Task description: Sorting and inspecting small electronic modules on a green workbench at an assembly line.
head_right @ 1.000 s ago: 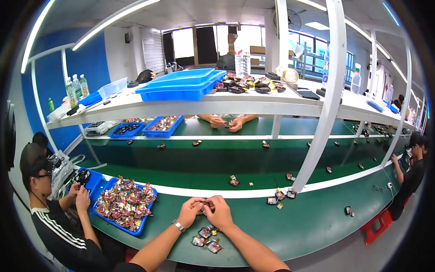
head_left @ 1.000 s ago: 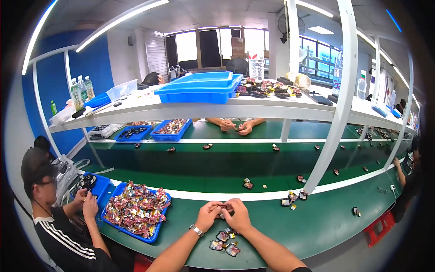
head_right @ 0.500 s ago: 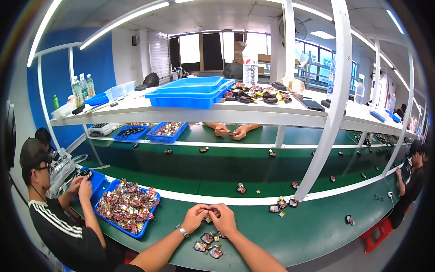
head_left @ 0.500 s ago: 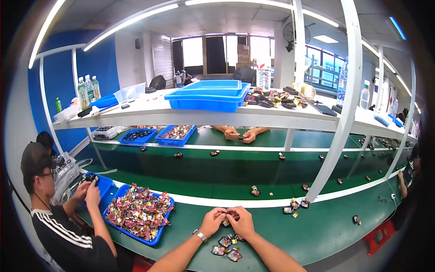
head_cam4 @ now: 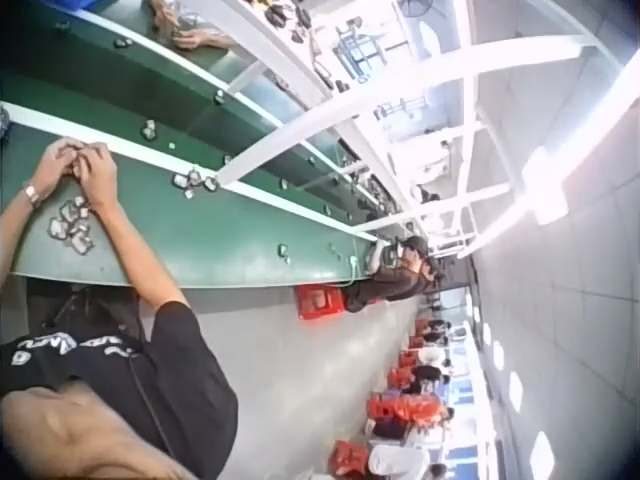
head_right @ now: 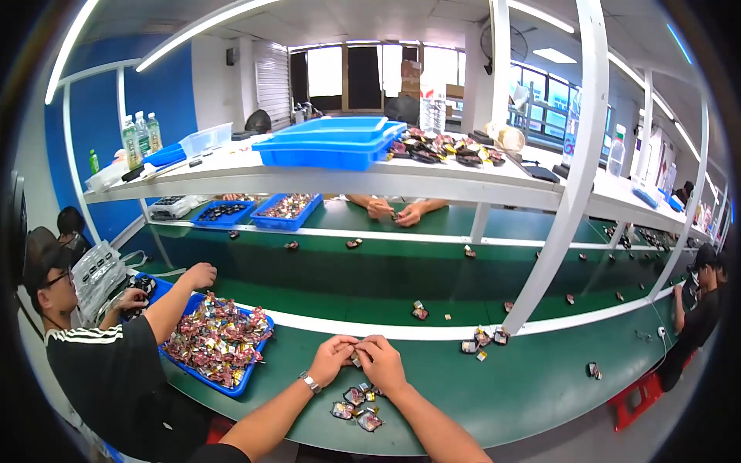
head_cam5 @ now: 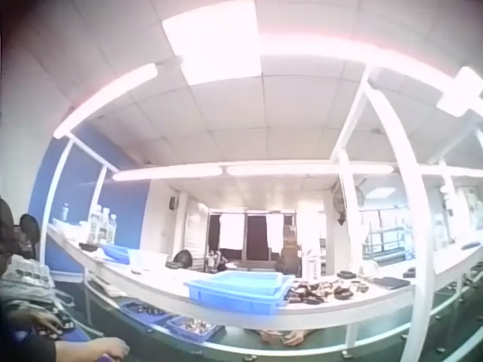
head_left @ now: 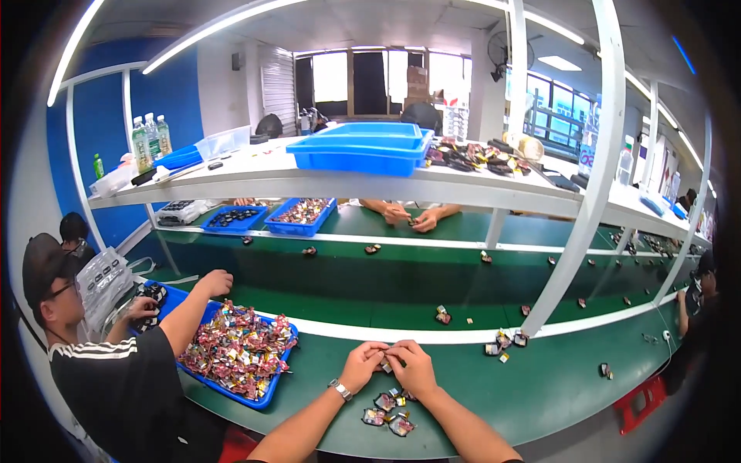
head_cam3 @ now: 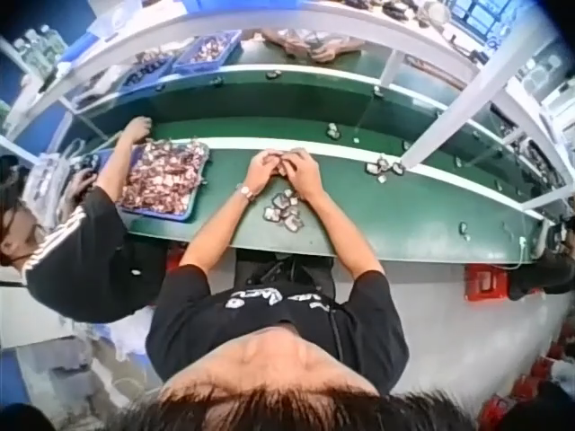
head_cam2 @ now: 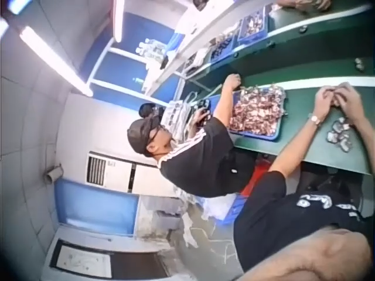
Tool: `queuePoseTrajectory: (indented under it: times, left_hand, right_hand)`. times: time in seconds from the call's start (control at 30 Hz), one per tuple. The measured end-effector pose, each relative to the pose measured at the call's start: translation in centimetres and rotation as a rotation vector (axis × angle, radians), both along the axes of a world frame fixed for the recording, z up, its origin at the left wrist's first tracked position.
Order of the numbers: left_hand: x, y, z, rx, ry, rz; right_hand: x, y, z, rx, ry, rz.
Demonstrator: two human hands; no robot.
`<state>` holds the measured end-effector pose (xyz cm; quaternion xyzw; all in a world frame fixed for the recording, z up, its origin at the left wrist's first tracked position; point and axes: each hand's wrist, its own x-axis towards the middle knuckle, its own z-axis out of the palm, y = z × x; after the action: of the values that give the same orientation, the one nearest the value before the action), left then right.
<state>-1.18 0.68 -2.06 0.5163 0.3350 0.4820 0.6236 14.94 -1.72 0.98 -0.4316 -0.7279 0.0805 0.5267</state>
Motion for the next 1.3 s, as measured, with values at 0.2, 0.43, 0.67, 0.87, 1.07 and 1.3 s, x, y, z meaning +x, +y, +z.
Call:
queuePoseTrajectory:
  times: [0.2,0.43,0.67,0.87,1.07,1.3]
  left_hand:
    - [0.9,-0.1,0.7,0.028,-0.091,0.06]
    - [0.7,0.9,0.8,0.011,-0.101,0.095]
    - [-0.8,0.9,-0.4,0.029,-0.036,0.106]
    - [0.3,1.2,0.2,0.042,-0.032,0.051]
    - [-1.0,1.5,0.3,-0.064,-0.078,0.0]
    - [-2.2,1.5,0.1,-0.176,-0.02,-0.331]
  right_hand:
    - [0.7,2.0,-0.6,-0.201,0.246,0.036]
    - [2.7,11.0,-2.8,-0.261,0.251,-0.234]
    - [7.3,10.9,-1.1,-0.261,-0.233,-0.606]
    - [13.8,10.8,-2.5,-0.4,-0.188,-0.528]
    - [7.9,4.7,0.5,-0.198,-0.083,0.043]
    - [3.1,0.0,3.1,-0.274,-0.292,0.347]
